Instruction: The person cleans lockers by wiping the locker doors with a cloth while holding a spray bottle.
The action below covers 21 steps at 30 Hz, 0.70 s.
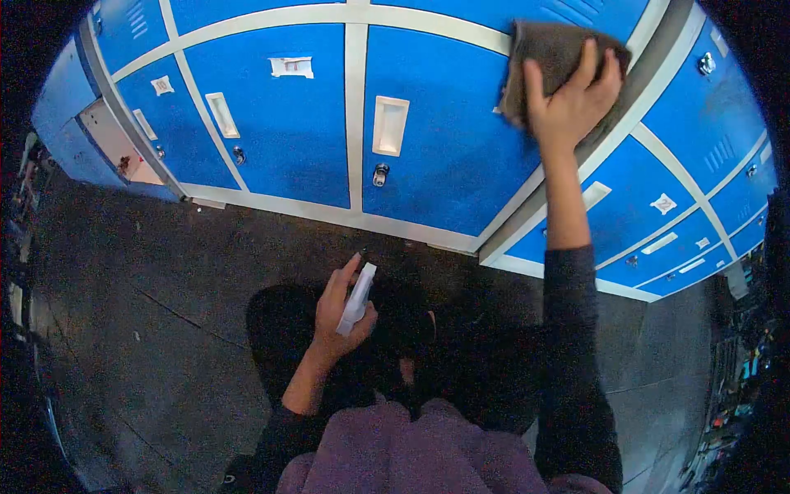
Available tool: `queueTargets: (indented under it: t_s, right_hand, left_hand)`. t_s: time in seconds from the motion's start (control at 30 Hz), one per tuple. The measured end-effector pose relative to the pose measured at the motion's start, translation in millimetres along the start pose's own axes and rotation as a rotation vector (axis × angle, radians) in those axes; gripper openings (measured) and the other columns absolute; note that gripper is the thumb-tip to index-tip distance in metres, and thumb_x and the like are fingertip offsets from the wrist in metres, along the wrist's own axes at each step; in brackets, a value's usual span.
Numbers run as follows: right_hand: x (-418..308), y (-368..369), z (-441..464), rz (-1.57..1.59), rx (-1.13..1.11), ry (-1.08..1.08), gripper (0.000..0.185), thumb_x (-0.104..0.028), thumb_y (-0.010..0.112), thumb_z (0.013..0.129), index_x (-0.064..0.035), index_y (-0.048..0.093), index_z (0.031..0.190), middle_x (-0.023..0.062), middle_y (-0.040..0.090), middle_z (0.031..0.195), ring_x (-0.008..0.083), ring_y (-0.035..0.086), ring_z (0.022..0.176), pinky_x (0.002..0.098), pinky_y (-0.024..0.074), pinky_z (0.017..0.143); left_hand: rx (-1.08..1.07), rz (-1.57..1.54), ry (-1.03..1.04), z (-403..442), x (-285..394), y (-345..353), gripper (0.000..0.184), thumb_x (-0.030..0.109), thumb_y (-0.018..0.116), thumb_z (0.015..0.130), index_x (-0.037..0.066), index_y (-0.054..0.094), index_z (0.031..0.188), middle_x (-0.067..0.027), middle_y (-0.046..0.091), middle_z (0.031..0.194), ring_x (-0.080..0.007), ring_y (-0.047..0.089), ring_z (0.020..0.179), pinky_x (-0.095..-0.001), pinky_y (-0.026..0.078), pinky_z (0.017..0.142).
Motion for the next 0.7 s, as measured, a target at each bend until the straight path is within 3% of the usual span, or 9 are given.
queueTargets:
  t_s: [0.13,0.2,0.27,0.33,0.43,0.53,0.7]
  right_hand:
    - [-39,12,-108,0.042,-0.343,-0.022,0.072,-0.043,0.061,0.076,-0.0096,0.035,0.134,0.0229,0.032,0.134,0.0423,0.028,0.124,0.0556,0.0209,0.101]
    - [-66,25,-189,0.177,-0.744,-0.129,0.067,-0.038,0.060,0.077,-0.0141,0.035,0.135,0.0200,0.031,0.137,0.0375,0.029,0.126,0.0530,0.0234,0.102]
    - [-96,29,-287,0.247,-1.175,-0.454,0.066,-0.031,0.058,0.078,-0.0177,0.032,0.137,0.0138,0.030,0.140,0.0286,0.028,0.130,0.0453,0.0247,0.105]
    - [-107,11,-352,0.151,-1.056,-0.705,0.069,-0.027,0.058,0.076,-0.0188,0.029,0.138,0.0068,0.033,0.140,0.0204,0.031,0.129,0.0369,0.0263,0.106]
    - [-112,3,-340,0.259,-1.069,-0.574,0.070,-0.024,0.059,0.076,-0.0200,0.027,0.139,0.0025,0.035,0.139,0.0184,0.031,0.129,0.0342,0.0269,0.106]
    - [-105,18,-318,0.300,-1.222,-0.518,0.068,-0.021,0.058,0.076,-0.0213,0.029,0.138,0.0028,0.034,0.140,0.0193,0.031,0.129,0.0370,0.0275,0.105]
    - [-84,30,-158,0.162,-0.884,-0.276,0.063,-0.025,0.054,0.079,-0.0216,0.031,0.138,0.0039,0.028,0.144,0.0213,0.030,0.130,0.0463,0.0255,0.104]
  left_hand:
    - [-0.027,0.074,0.042,5,14,0,0.073,0.003,0.061,0.063,0.004,0.036,0.131,-0.0168,0.051,0.092,-0.0334,0.054,0.083,-0.0395,0.046,0.074]
    - [-0.028,0.075,0.049,5,15,1,0.074,0.003,0.062,0.063,0.004,0.035,0.132,-0.0167,0.051,0.092,-0.0329,0.054,0.083,-0.0393,0.046,0.074]
    - [-0.034,0.054,0.033,4,10,3,0.073,0.003,0.061,0.063,0.004,0.035,0.132,-0.0165,0.050,0.092,-0.0324,0.054,0.083,-0.0389,0.046,0.074]
    - [-0.030,0.077,0.022,5,7,2,0.073,0.004,0.060,0.063,0.004,0.035,0.132,-0.0161,0.050,0.092,-0.0322,0.054,0.083,-0.0387,0.045,0.074]
    - [-0.026,0.061,-0.004,6,7,-3,0.073,0.004,0.059,0.064,0.005,0.035,0.133,-0.0159,0.050,0.092,-0.0321,0.054,0.082,-0.0383,0.045,0.074]
    - [-0.018,0.023,-0.021,5,2,-2,0.074,0.004,0.059,0.064,0.005,0.034,0.133,-0.0158,0.050,0.092,-0.0319,0.054,0.082,-0.0380,0.045,0.074]
    - [-0.011,0.039,0.015,3,2,-2,0.075,0.005,0.060,0.063,0.005,0.034,0.133,-0.0165,0.051,0.093,-0.0326,0.054,0.083,-0.0385,0.046,0.074]
Point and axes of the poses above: each hand's wrist, its own z-axis towards the middle knuckle, its own y-axis out of the palm, x = y × z, the point moved 8 cm from there along z, towards the middle knuckle
